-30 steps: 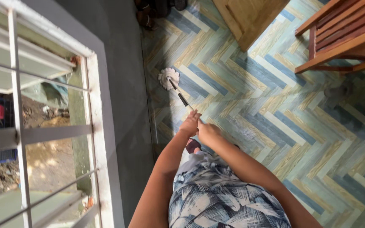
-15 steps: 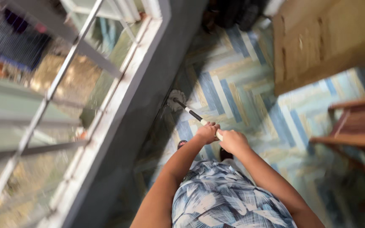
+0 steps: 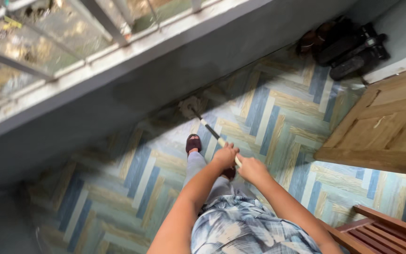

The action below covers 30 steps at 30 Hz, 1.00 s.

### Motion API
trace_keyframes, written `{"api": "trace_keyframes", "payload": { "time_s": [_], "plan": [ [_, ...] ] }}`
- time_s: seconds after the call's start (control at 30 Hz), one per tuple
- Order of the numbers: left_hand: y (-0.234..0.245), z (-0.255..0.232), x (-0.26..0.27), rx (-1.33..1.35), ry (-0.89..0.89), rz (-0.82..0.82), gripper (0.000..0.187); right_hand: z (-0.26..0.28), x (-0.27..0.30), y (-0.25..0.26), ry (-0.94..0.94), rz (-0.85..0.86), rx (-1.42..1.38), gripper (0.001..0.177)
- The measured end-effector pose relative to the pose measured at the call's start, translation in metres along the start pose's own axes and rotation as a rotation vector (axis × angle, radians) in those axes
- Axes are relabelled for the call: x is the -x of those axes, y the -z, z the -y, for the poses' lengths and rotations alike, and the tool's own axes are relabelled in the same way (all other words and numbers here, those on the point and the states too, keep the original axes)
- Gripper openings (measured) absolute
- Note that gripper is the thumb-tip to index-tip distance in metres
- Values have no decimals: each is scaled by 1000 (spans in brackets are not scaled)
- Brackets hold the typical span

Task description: The person mops a chevron-patterned floor using a mop, moving through a doorway and around wooden furniture.

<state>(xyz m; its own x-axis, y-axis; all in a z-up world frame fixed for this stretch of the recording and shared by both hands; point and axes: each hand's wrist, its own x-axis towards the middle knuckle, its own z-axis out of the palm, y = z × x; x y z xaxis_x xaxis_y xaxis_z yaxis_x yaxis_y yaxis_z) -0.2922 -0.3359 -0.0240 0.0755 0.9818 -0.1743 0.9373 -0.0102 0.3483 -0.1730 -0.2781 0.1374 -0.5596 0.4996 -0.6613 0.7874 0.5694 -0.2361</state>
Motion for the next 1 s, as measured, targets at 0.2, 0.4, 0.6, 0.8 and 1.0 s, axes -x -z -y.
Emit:
{"api": "trace_keyframes", "payload": {
  "time_s": [0.2, 0.4, 0.6, 0.8, 1.0],
  "plan": [
    [-30, -75, 39, 198, 77, 365, 48, -29, 84, -20, 65, 159, 78, 66],
    [-44, -90, 85, 211, 61, 127, 56, -20, 111, -42, 52, 147, 121, 54],
    [-51, -26, 159, 296, 221, -251, 64, 58, 55, -142, 138, 42, 83, 64],
    [-87, -120, 268, 108, 102, 68, 34, 34, 191, -215, 209, 160, 100, 54],
    [-102, -115, 319, 284, 352, -260, 70, 88, 183, -230, 267, 138, 197, 55]
  ]
}}
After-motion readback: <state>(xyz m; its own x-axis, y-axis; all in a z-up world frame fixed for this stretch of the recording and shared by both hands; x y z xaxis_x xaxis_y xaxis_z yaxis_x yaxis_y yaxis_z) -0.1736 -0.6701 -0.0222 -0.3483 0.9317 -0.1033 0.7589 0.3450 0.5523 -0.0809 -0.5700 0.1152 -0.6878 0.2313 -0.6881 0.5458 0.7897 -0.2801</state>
